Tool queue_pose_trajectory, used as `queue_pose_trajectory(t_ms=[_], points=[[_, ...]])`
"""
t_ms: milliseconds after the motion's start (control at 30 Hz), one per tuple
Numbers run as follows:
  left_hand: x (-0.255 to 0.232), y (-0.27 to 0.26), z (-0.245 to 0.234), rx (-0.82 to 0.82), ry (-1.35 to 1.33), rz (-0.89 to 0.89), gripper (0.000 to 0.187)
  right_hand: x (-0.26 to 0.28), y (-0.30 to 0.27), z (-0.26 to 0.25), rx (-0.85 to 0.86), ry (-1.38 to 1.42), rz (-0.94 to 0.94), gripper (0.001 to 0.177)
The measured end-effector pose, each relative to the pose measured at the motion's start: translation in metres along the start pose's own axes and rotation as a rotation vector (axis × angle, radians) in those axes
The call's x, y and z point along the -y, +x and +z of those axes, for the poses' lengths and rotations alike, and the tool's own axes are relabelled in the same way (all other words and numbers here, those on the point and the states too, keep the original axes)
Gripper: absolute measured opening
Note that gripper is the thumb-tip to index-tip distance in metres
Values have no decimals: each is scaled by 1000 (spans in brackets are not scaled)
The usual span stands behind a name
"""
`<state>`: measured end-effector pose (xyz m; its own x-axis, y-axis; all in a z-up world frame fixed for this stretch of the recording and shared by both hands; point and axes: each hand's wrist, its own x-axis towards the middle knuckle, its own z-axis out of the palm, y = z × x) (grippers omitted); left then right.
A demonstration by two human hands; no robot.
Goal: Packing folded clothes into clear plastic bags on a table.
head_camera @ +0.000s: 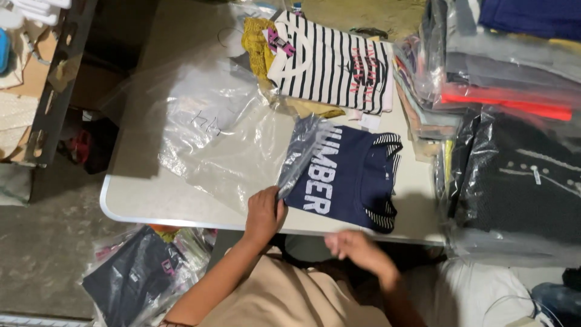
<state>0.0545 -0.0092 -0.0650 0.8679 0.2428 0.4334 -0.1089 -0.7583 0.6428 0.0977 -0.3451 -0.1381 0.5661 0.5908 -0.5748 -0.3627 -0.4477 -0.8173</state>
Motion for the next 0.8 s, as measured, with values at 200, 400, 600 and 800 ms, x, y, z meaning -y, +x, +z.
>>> queue_pose_trajectory(t_ms=[200, 400, 600, 800], points=[[6, 18, 17, -67, 123, -74, 34, 163, 126, 46, -774, -693, -770, 35], [18, 39, 11, 95, 30, -297, 20, 206, 154, 79, -738, -488, -430, 34], [15, 55, 3, 95, -22, -325, 18, 166, 161, 96, -570, -183, -538, 21], [75, 55, 6, -292, -143, -404, 21, 128, 163, 61, -939, -541, -541, 6]])
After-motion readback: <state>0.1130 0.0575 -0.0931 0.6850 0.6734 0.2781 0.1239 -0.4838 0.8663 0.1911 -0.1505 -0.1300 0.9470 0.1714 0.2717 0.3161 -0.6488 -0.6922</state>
